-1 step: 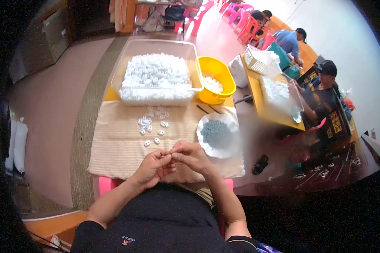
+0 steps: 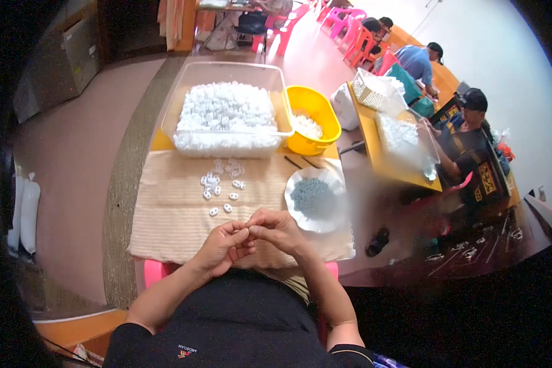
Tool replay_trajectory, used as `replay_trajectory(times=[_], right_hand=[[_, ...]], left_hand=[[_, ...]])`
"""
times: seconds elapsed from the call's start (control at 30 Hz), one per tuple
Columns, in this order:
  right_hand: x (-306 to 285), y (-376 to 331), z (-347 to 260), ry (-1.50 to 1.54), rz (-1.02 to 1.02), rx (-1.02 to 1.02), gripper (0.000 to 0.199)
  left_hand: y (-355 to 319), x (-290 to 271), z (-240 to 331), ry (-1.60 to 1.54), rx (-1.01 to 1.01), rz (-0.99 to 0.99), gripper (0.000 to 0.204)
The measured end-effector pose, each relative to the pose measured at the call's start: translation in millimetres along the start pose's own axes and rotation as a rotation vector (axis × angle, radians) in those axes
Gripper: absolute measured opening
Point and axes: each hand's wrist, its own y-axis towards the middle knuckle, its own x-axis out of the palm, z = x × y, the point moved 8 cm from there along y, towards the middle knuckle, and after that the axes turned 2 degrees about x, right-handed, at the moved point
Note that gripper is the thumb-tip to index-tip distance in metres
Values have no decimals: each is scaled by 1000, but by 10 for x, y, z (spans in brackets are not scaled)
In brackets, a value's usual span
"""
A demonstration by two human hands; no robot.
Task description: Assembling small plastic parts by hand on an industrial production line.
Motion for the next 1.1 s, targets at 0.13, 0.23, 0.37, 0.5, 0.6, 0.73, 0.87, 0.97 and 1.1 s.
replay_trajectory(times=[0.13, 0.23, 0.37, 0.5, 0.6, 0.73, 0.87, 0.97, 1.1], right_hand=[[11, -18, 35, 61, -44, 25, 12], [-24, -44, 137, 71, 0, 104, 16], [-24, -41, 154, 131, -19, 78, 19], [-50, -52, 226, 119, 14, 155, 19], [-32, -43, 193, 133, 32, 112, 19], [-19, -40, 142, -44, 79, 10, 18], [55, -79, 1, -188, 167, -160, 19], [176, -149, -161, -457, 162, -356, 23], [216, -230, -190, -449, 234, -368, 23]], left_hand=[[-18, -8, -1, 0, -23, 26, 13], [-5, -66, -5, 19, -17, 56, 11], [-2, -46, 16, 18, -16, 93, 10], [6, -71, 10, 34, 1, 65, 9], [6, -58, 36, 17, 19, 111, 13], [30, -104, 36, -19, 42, 99, 16], [26, -113, 52, -19, 70, 131, 12], [49, -135, 62, -61, 144, 103, 10], [30, -183, 14, -50, 115, 118, 8]])
